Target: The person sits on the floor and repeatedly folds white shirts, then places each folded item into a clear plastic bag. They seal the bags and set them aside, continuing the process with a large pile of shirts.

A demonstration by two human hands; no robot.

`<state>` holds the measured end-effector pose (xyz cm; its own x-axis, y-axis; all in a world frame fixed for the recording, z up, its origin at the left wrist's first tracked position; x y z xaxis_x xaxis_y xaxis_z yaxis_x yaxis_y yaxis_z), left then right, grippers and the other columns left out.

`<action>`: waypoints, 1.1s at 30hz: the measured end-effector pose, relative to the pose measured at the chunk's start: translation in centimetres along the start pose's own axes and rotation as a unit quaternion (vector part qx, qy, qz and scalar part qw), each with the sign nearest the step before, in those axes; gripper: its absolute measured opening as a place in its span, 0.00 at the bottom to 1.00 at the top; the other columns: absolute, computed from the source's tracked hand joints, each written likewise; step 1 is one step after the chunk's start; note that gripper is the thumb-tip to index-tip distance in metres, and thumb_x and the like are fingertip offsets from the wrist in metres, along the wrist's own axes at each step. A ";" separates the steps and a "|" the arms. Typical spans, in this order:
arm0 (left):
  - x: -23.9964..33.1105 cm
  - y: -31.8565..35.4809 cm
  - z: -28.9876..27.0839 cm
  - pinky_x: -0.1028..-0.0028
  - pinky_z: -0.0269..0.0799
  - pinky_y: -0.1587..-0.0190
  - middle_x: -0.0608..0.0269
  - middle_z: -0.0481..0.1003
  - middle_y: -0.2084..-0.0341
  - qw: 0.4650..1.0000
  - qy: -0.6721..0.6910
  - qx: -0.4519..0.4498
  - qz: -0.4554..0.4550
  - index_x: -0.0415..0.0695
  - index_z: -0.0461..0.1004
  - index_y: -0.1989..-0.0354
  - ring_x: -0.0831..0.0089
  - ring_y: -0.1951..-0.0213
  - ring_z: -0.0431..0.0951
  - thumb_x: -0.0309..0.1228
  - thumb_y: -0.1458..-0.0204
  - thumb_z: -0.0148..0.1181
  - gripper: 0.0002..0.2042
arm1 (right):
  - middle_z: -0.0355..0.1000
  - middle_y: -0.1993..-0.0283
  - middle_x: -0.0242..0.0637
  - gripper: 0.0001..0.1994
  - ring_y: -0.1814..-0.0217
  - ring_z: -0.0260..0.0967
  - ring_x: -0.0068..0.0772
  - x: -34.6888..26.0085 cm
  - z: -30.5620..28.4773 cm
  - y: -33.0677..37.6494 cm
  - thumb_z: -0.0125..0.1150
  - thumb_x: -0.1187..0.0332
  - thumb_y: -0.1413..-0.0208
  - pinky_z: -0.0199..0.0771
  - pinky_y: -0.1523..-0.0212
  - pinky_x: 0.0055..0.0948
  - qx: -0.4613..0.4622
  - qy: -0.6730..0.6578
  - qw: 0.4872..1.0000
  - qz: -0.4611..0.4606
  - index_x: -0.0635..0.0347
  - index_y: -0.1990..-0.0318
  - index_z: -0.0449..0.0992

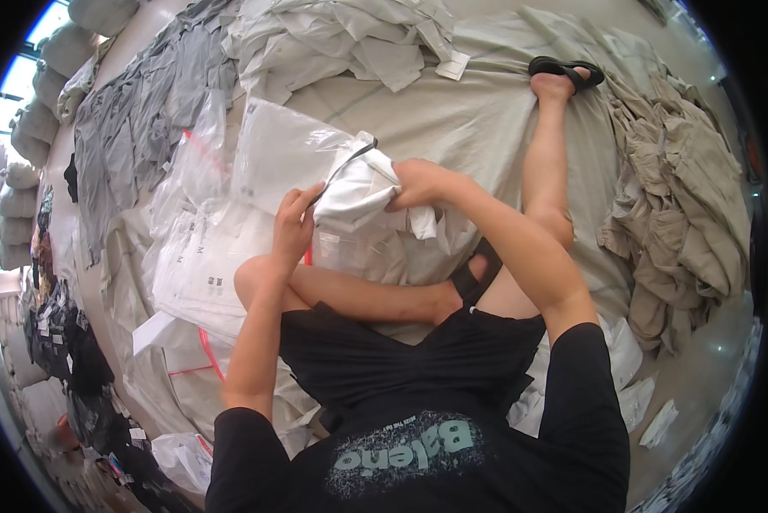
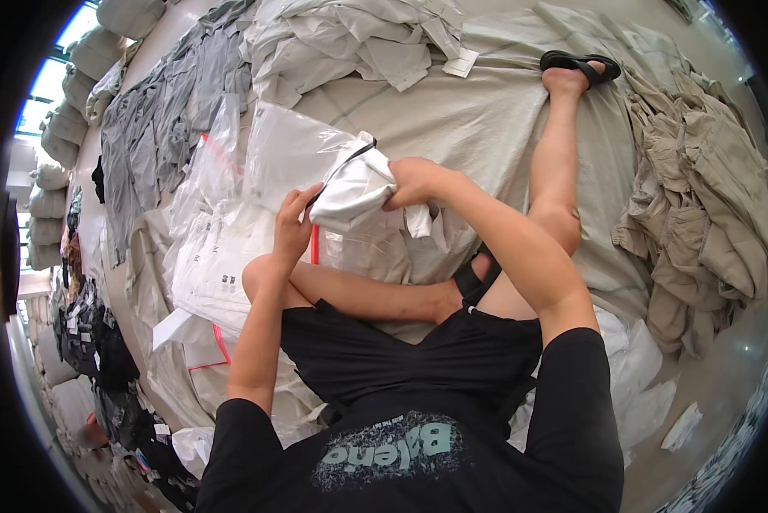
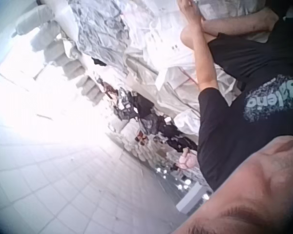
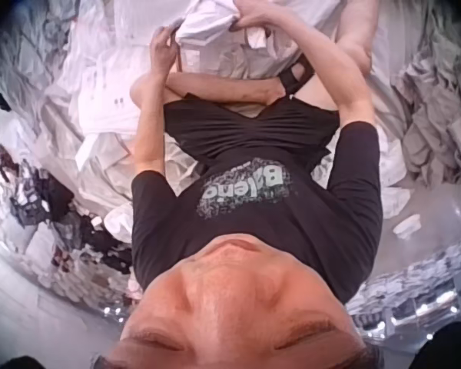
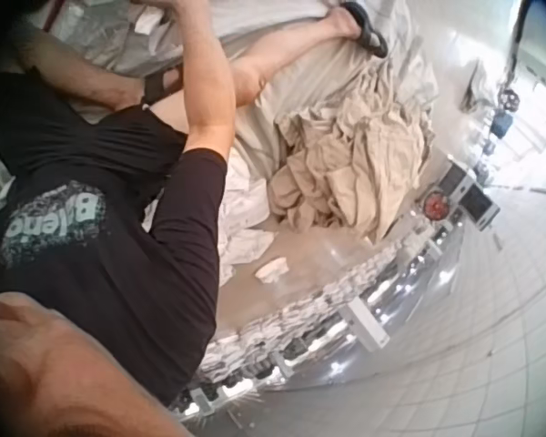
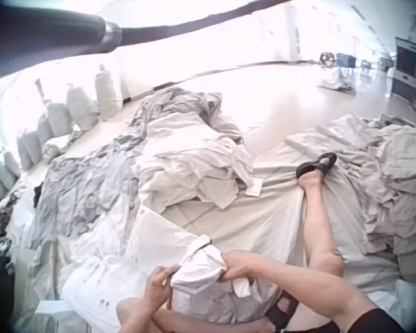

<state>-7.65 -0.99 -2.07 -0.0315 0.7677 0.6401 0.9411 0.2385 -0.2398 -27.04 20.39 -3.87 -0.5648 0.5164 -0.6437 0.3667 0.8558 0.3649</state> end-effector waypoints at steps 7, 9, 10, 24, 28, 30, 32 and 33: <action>0.7 0.8 1.2 0.60 0.78 0.55 0.53 0.83 0.68 0.978 -0.076 0.179 -0.077 0.37 0.82 0.58 0.55 0.62 0.84 0.22 0.46 0.67 0.08 | 0.83 0.50 0.58 0.37 0.45 0.82 0.59 0.8 1.5 -1.0 0.80 0.51 0.56 0.82 0.43 0.48 0.088 0.022 0.991 0.101 0.69 0.42 0.77; 1.5 0.3 1.5 0.60 0.78 0.55 0.53 0.83 0.67 0.975 -0.083 0.186 -0.086 0.37 0.82 0.60 0.56 0.61 0.84 0.21 0.46 0.67 0.07 | 0.83 0.52 0.59 0.36 0.46 0.82 0.60 0.2 1.3 -0.3 0.78 0.52 0.53 0.82 0.44 0.49 0.105 0.036 0.986 0.128 0.72 0.43 0.76; 1.8 -0.1 1.3 0.59 0.77 0.55 0.53 0.82 0.67 0.973 -0.083 0.204 -0.073 0.37 0.82 0.60 0.55 0.62 0.83 0.21 0.47 0.67 0.07 | 0.84 0.52 0.59 0.36 0.47 0.82 0.60 0.0 1.7 -0.3 0.77 0.52 0.52 0.83 0.45 0.50 0.114 0.054 0.984 0.124 0.73 0.43 0.76; 7.6 -3.8 1.9 0.60 0.73 0.57 0.63 0.78 0.71 0.954 -0.176 0.103 0.219 0.43 0.81 0.62 0.61 0.65 0.78 0.22 0.51 0.70 0.08 | 0.85 0.55 0.53 0.44 0.51 0.86 0.52 -3.5 3.9 1.3 0.70 0.56 0.48 0.86 0.49 0.44 0.137 0.070 0.975 0.161 0.85 0.31 0.65; 8.4 -4.5 3.2 0.60 0.72 0.58 0.64 0.77 0.71 0.939 -0.184 0.081 0.280 0.44 0.80 0.61 0.62 0.65 0.77 0.23 0.51 0.69 0.09 | 0.86 0.55 0.51 0.43 0.52 0.86 0.51 -3.5 4.7 0.4 0.71 0.55 0.49 0.86 0.49 0.43 0.145 0.076 0.975 0.153 0.82 0.32 0.68; 8.6 -4.4 3.1 0.60 0.72 0.59 0.64 0.76 0.70 0.929 -0.184 0.079 0.310 0.45 0.79 0.59 0.62 0.64 0.77 0.23 0.52 0.68 0.11 | 0.85 0.54 0.52 0.42 0.50 0.86 0.52 -3.1 4.4 0.6 0.72 0.54 0.49 0.85 0.48 0.43 0.146 0.044 0.975 0.163 0.80 0.34 0.70; 6.8 -4.7 1.8 0.60 0.72 0.59 0.64 0.76 0.70 0.943 -0.191 0.094 0.254 0.45 0.79 0.57 0.61 0.64 0.77 0.22 0.51 0.67 0.12 | 0.85 0.52 0.52 0.40 0.49 0.85 0.52 -2.2 3.9 1.5 0.73 0.52 0.50 0.85 0.47 0.44 0.139 0.001 0.975 0.175 0.78 0.36 0.72; 6.3 -5.0 1.2 0.60 0.72 0.58 0.63 0.76 0.70 0.949 -0.195 0.102 0.227 0.45 0.79 0.56 0.61 0.64 0.77 0.22 0.51 0.67 0.13 | 0.85 0.52 0.53 0.40 0.48 0.85 0.52 -1.9 3.8 1.6 0.73 0.52 0.50 0.85 0.47 0.45 0.130 -0.016 0.975 0.182 0.77 0.37 0.72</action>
<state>-13.00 3.38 2.30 0.2019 0.9711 0.1274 0.8043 -0.0901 -0.5874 -22.53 20.62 -4.65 -0.3415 0.7793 -0.5254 0.7158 0.5779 0.3919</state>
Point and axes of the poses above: each hand's wrist, its own y-axis away from the middle knuckle, its own z-axis out of the palm, x = y × z, the point moved 5 cm from there along -y, towards the middle knuckle
